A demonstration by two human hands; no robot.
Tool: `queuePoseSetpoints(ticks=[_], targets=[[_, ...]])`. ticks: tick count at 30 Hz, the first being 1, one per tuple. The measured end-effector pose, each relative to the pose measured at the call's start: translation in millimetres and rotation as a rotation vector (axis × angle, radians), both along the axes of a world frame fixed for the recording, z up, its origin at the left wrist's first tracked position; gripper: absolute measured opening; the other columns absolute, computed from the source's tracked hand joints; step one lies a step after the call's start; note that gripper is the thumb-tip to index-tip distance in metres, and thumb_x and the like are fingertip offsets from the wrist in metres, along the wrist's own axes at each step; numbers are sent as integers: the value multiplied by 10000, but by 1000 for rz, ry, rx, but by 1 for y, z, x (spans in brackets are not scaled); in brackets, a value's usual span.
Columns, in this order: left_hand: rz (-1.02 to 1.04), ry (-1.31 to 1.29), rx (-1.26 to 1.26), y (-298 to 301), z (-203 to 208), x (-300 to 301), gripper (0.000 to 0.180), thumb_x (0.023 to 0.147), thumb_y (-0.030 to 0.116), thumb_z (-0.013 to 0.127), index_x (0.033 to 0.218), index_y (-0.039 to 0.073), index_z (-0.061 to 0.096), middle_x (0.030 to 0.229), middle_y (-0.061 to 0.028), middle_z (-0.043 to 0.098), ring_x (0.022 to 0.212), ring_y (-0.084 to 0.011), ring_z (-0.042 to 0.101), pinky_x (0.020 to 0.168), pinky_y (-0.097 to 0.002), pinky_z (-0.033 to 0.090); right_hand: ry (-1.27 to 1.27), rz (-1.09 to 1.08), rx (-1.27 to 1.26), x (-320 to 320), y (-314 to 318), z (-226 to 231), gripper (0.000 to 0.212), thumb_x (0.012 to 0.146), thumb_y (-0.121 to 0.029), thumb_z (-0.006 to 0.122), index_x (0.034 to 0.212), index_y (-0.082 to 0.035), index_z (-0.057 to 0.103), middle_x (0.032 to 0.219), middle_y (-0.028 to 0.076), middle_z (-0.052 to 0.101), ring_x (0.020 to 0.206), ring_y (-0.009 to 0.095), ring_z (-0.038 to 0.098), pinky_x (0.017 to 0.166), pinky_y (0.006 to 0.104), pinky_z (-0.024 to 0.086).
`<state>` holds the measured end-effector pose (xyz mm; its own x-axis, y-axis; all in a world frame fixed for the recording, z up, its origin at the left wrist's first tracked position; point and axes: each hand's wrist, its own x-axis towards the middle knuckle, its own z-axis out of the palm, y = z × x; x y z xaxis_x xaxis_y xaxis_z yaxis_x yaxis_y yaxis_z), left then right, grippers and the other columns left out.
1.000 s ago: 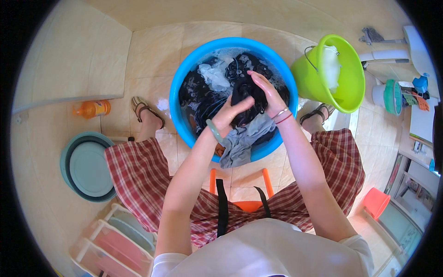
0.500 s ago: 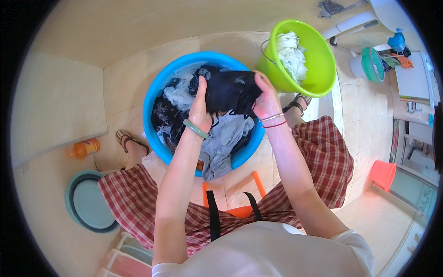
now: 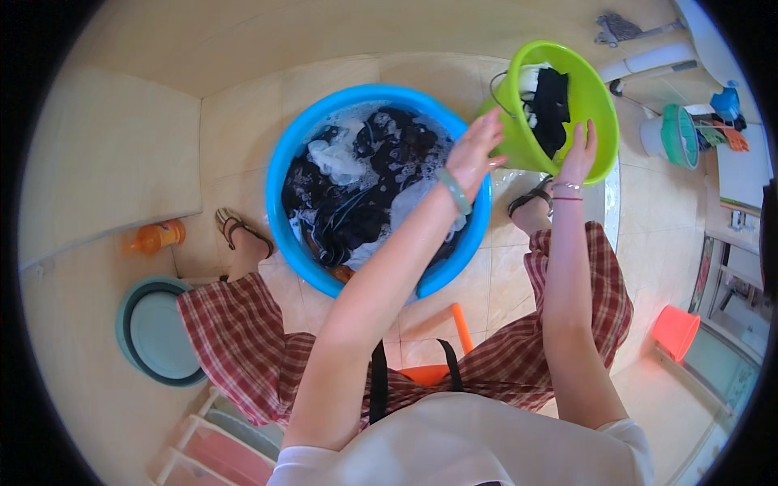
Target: The person sits on a small stool and hand-washes clothes in a blue basin filled with soapy water. They repeatedly submerge, scrub, and wring out various garments, including white and dark-colored items, then transfer the washed clothes into a green bucket.
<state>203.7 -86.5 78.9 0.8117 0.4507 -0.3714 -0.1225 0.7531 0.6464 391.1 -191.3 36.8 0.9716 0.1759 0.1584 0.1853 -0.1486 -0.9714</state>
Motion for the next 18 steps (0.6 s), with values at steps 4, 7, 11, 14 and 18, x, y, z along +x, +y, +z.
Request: queuePoseSetpoints(ticks=[4,7,11,14,18], targets=[[239,438,214,39,-65,-81,420,944,304,561,1324,134,505,1329,-91,507,1232,-214,463,951,-389,427,-185,351,-133,-100,42,-12,289,877,-98,558,1157,-46,606,1186,132,594,1123,232,548,954,339,429],[538,672,293,73,-135,-161,367,942,186,540,1305,134,522,1296,-56,532,1173,-181,492,931,-368,428,77,884,-185,-197,97,-24,294,850,-97,607,1142,-75,625,1065,122,658,942,212,646,826,301,507],[566,725,11,75,-148,-220,424,936,121,512,1354,87,451,1365,-64,468,1223,-199,445,951,-395,421,-27,1102,-211,-267,158,-84,485,844,-134,626,1306,-103,479,1244,210,551,1101,342,574,888,389,495],[517,752,-25,54,-169,-236,421,932,106,511,1347,66,457,1355,-84,474,1220,-207,451,986,-389,402,-241,1082,-513,-288,183,-117,646,839,-190,638,1404,-128,331,1226,259,544,1091,400,560,909,446,473],[597,666,-35,44,-204,-257,382,912,56,539,1294,43,523,1265,-71,558,1189,-183,486,1011,-330,382,8,1184,-858,-293,183,-141,757,821,-188,632,1451,-154,215,1110,279,597,1005,429,590,895,471,467]])
